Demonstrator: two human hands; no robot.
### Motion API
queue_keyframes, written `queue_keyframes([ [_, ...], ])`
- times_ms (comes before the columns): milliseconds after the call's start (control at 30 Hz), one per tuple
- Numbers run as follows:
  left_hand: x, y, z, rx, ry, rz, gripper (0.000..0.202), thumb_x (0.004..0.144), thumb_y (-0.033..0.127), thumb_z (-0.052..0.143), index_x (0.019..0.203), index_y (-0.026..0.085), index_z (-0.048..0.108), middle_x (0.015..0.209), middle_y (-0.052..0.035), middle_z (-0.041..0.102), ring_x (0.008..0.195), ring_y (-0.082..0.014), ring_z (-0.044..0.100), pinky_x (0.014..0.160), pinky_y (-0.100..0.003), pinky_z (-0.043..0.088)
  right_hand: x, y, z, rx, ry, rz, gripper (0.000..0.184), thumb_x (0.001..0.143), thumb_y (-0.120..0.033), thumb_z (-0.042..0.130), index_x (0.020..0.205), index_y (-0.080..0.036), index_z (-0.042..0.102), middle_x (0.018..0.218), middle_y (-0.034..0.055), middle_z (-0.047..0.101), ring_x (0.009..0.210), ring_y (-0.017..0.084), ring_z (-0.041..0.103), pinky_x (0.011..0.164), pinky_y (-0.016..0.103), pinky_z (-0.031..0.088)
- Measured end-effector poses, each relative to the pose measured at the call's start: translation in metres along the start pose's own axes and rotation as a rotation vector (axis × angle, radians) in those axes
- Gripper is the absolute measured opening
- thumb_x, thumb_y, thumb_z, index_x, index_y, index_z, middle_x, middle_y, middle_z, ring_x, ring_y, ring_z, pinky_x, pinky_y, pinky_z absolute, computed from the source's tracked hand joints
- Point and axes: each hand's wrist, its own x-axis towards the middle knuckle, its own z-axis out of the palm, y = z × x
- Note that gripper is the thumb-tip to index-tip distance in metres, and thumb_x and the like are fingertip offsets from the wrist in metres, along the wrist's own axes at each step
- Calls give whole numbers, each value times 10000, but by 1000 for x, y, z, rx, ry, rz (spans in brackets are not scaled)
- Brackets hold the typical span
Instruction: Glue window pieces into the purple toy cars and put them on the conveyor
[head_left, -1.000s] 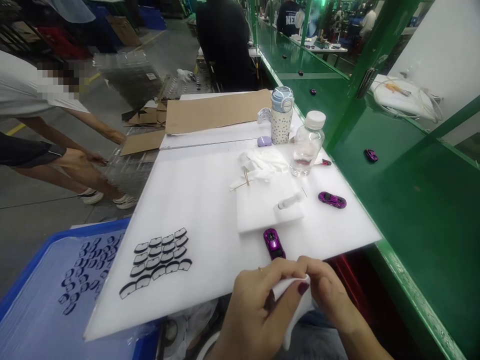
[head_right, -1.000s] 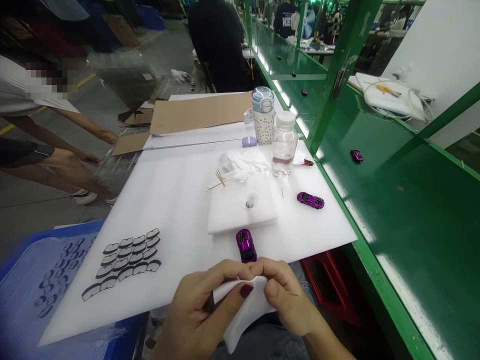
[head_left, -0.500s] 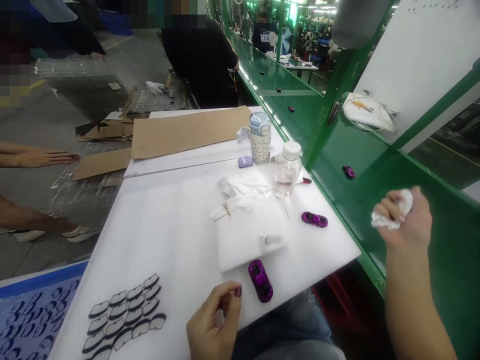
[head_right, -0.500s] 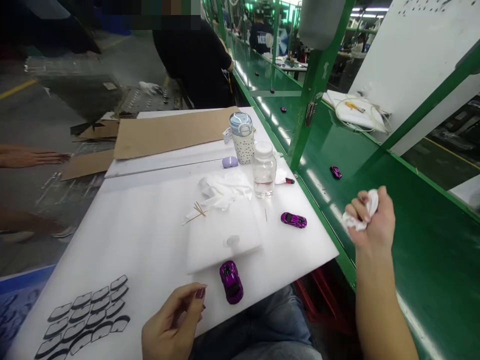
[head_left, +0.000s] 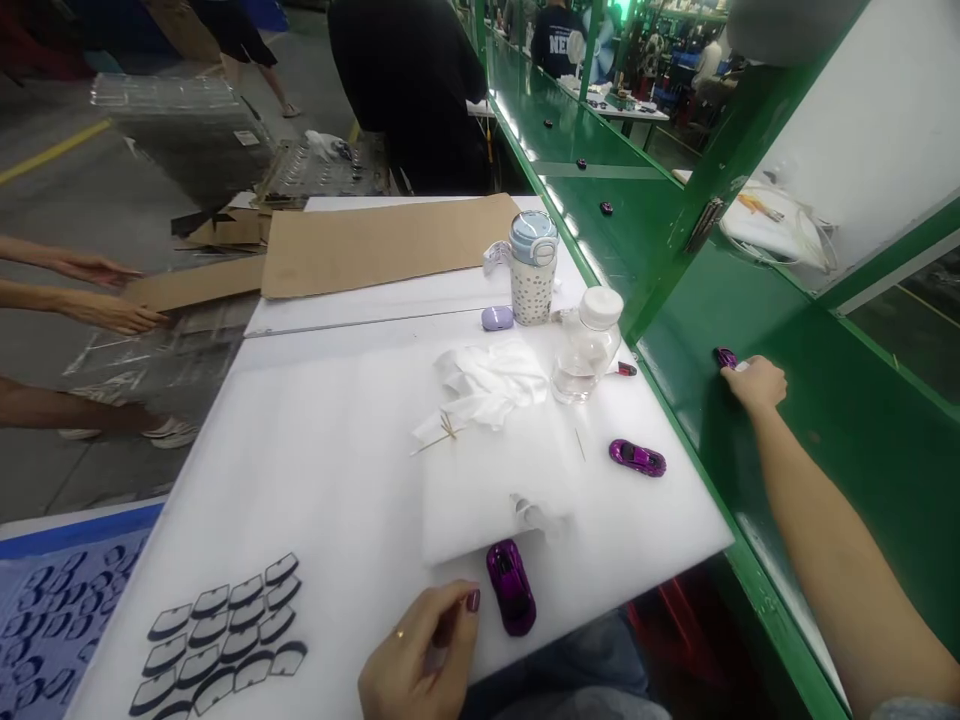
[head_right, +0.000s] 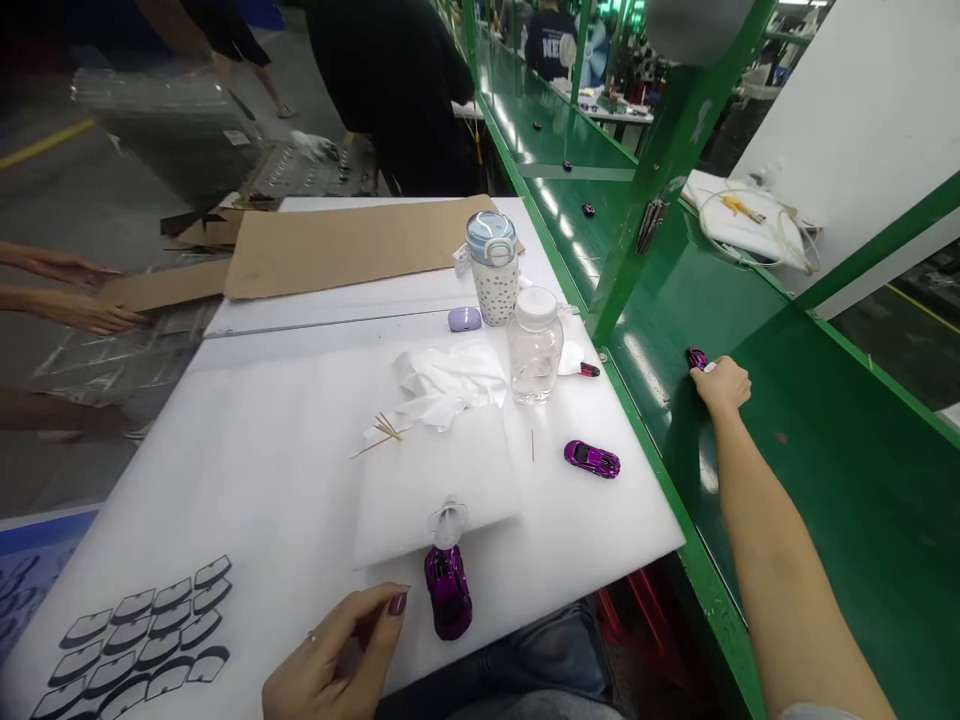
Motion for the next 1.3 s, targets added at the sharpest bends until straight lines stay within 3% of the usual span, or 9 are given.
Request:
queue_keyframes([
  [133,0,-3,-3,4,-42,63,143,877,332,624,792,237,687,644,29,632,523,-127,525,572,-224,453,-35,-11,-32,-37,-54,-96,319,580,-378,752,607,-237,467,668,100,537,779,292,539,726,472,435],
  [267,0,-2,-3,6,-49,115,109,886,287,614,815,237,680,664,34,637,527,-121,523,578,-219,447,-130,-13,-71,35,-278,-319,353,667,-529,720,696,-218,556,966,96,705,642,182,529,580,334,405],
  [367,-1,1,-1,-20,-21,101,119,896,278,596,818,230,672,652,25,615,548,-130,522,604,-231,443,-202,-2,-86,89,-556,-668,268,774,-425,697,734,-210,543,1029,59,728,449,77,364,449,280,326],
  [467,-2,2,0,-34,-38,132,131,908,270,585,814,226,665,650,26,600,557,-127,514,599,-230,431,-238,5,-85,76,-540,-889,194,852,-325,652,777,-210,515,994,42,725,454,68,400,442,251,337],
  [667,-6,-2,-4,-56,-53,196,147,939,227,552,829,214,649,663,31,589,569,-117,507,578,-221,418,-226,-2,-62,-42,-282,-879,363,823,-532,681,795,-197,546,1048,63,657,558,84,513,513,250,435],
  [900,-5,-11,0,-58,-36,299,113,934,179,556,860,208,636,658,37,592,546,-103,521,556,-208,426,-188,-32,-51,-52,-310,-888,464,797,-640,656,736,-188,577,787,33,634,611,128,542,521,254,394],
  [1067,-4,-19,2,-32,-54,386,95,935,146,552,905,205,620,662,50,586,540,-80,540,552,-188,431,-166,-115,-66,202,-268,-913,275,863,-456,656,781,-194,636,513,-49,405,457,77,309,440,241,256],
  [1200,-4,-20,5,1,-3,421,99,927,115,556,900,189,617,643,41,567,535,-86,525,546,-204,413,-156,-192,-48,355,117,-1163,270,952,-404,523,847,-195,659,654,6,548,573,108,482,558,257,402],
  [1300,-5,-16,8,9,72,454,107,910,79,563,886,170,615,619,29,553,529,-97,516,536,-219,398,-154,-214,-20,305,154,-1288,285,957,-417,474,941,-197,654,925,78,645,851,171,619,739,306,483],
])
